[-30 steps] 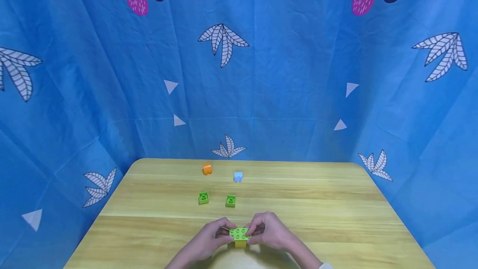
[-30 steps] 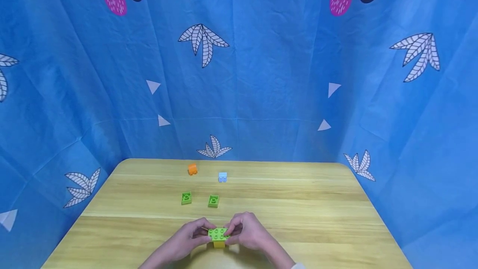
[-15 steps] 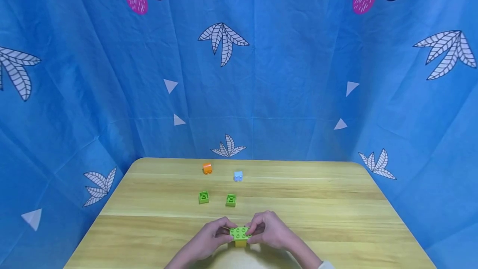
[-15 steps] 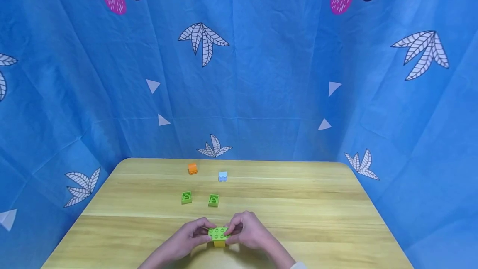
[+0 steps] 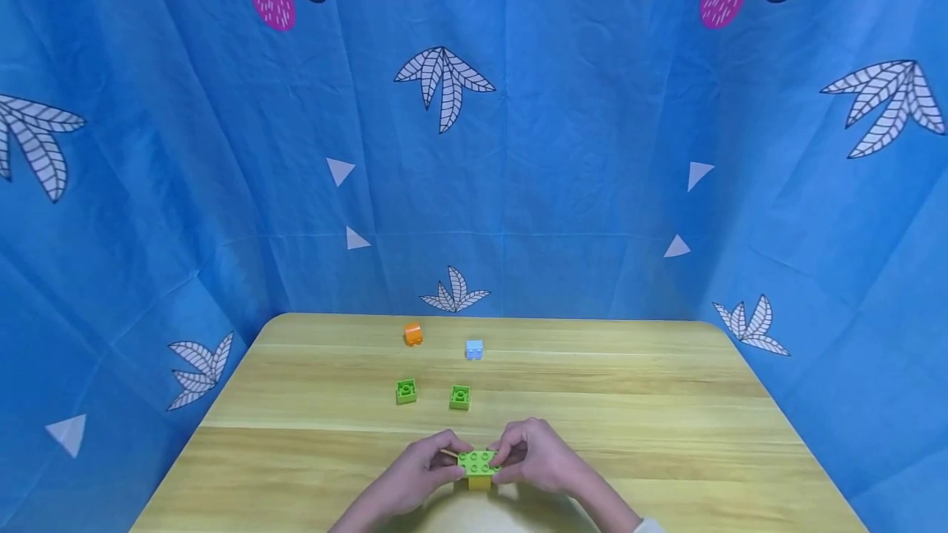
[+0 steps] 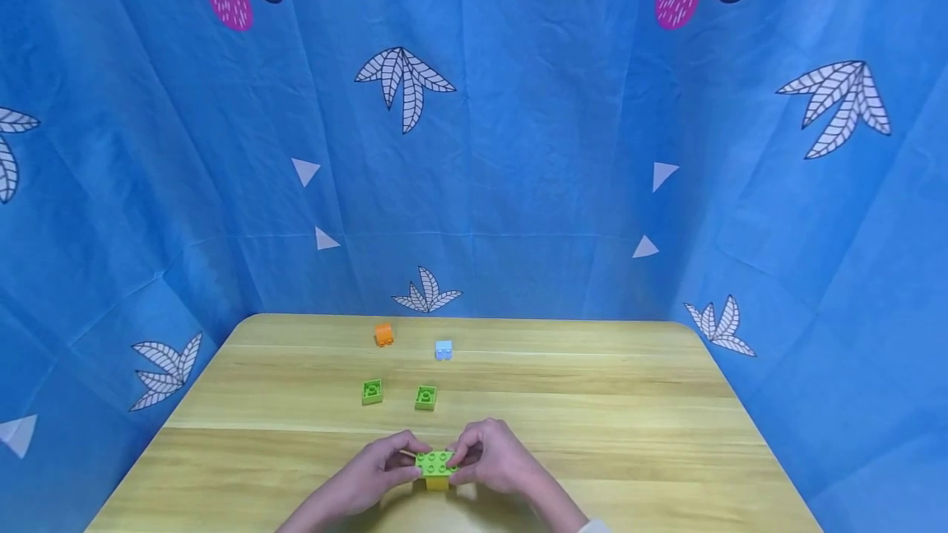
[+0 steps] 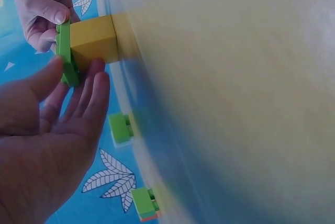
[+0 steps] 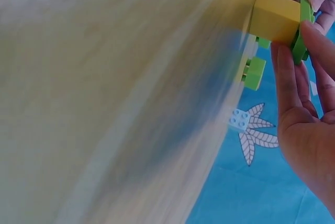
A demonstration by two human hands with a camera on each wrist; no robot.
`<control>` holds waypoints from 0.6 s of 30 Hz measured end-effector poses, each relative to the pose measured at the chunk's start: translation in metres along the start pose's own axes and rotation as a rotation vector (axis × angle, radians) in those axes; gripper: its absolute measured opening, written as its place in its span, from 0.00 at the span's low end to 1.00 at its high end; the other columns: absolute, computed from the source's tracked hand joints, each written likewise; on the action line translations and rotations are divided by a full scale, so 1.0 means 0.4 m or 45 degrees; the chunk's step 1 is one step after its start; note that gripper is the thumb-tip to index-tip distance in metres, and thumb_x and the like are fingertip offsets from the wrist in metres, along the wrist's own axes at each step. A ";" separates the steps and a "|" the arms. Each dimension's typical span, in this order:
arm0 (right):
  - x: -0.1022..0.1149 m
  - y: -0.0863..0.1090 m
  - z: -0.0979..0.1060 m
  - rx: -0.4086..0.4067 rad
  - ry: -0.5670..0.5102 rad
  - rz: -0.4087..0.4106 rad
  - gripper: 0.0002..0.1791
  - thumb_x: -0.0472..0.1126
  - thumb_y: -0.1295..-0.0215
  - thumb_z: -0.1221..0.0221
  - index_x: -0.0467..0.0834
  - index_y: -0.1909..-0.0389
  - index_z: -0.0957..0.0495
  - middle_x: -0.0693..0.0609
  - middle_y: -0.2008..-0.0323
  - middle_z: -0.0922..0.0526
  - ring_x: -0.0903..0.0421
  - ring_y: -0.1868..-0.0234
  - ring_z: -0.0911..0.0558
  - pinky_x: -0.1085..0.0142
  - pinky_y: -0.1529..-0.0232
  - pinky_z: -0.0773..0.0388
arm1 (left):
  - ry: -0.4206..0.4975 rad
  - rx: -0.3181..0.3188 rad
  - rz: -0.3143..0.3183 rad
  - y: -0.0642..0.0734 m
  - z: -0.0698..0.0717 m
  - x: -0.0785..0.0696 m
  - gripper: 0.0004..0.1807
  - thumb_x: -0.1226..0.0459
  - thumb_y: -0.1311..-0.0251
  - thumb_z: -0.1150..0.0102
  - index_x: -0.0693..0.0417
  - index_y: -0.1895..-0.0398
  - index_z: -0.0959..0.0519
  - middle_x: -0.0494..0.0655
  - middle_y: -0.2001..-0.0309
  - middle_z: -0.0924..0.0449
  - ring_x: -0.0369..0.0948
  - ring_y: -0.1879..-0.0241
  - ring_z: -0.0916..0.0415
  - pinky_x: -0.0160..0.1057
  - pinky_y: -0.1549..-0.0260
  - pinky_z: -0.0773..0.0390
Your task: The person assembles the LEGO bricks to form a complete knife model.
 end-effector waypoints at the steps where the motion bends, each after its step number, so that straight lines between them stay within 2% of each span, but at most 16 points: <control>1: 0.000 0.001 0.001 0.000 0.002 0.002 0.10 0.23 0.51 0.27 0.36 0.69 0.14 0.44 0.57 0.14 0.49 0.59 0.10 0.69 0.56 0.12 | 0.003 0.002 -0.001 0.000 -0.001 -0.002 0.11 0.69 0.31 0.39 0.57 0.47 0.20 0.55 0.45 0.17 0.46 0.49 0.15 0.34 0.51 0.14; 18: -0.009 0.013 0.014 -0.009 0.024 -0.021 0.10 0.23 0.51 0.27 0.36 0.68 0.13 0.44 0.56 0.14 0.49 0.59 0.11 0.70 0.56 0.12 | 0.000 0.008 0.002 -0.008 -0.015 -0.007 0.11 0.69 0.31 0.39 0.56 0.47 0.20 0.54 0.46 0.16 0.44 0.50 0.15 0.33 0.52 0.14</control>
Point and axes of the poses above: each hand's wrist, its own y-axis away from the middle knuckle, its own z-axis out of the back of the hand, x = y × z, the point moved 10 cm from there along -y, towards the middle knuckle
